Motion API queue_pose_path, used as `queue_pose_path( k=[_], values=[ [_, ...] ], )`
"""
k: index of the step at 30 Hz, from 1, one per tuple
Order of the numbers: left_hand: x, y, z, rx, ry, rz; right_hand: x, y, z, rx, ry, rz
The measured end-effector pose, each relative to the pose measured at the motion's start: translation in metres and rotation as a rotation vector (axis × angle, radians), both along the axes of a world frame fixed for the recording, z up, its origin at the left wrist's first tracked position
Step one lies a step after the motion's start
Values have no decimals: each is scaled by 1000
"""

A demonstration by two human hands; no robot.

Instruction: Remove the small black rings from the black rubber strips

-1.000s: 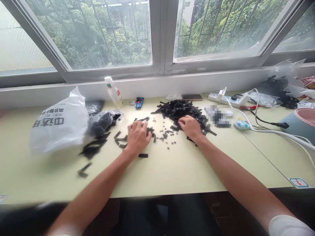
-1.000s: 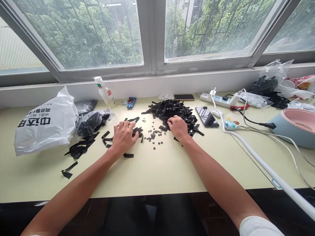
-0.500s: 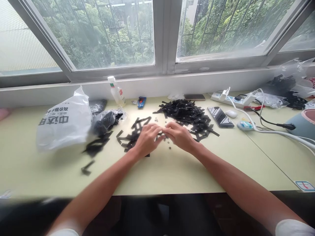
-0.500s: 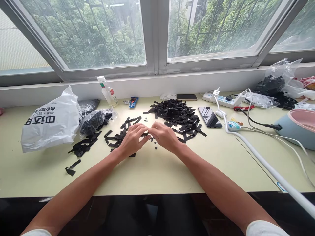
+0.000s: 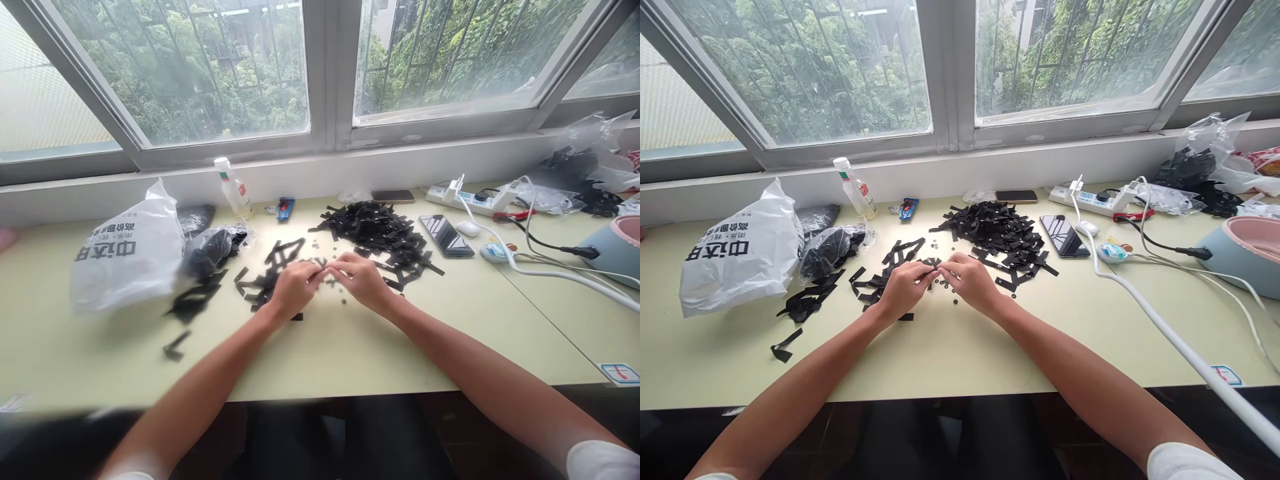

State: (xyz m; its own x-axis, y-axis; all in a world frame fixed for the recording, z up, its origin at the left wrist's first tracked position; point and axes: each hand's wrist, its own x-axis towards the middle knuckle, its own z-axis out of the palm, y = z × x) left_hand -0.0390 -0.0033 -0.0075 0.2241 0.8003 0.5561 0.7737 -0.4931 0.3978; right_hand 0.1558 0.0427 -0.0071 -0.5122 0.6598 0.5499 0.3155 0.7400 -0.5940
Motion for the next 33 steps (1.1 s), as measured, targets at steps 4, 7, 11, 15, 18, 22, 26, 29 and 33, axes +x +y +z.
queue_pose_path(
  k=[4,7,11,15,18,22,26,29,33],
  values=[
    [-2,2,-5,-14,8,-56,0,1,-2,-84,39,8],
    [-4,4,-7,-16,17,-100,1,1,-2,-108,49,5],
    [-9,5,-6,-21,41,-162,1,0,1,-143,48,32],
    [-10,4,-5,-35,-8,-211,-1,-4,1,-195,81,20],
    [-7,5,-8,-68,-111,-226,-3,-5,0,-247,106,-6],
    [-4,8,-12,-136,-182,-247,0,-1,0,-272,68,-27],
    [-5,11,-13,-160,-138,-144,5,9,-2,-176,-58,-109],
    [-7,11,-8,-164,-160,-77,8,15,-4,-156,-137,-121],
    [-10,10,1,-263,-303,-24,17,28,-7,-140,-120,-182]
  ],
)
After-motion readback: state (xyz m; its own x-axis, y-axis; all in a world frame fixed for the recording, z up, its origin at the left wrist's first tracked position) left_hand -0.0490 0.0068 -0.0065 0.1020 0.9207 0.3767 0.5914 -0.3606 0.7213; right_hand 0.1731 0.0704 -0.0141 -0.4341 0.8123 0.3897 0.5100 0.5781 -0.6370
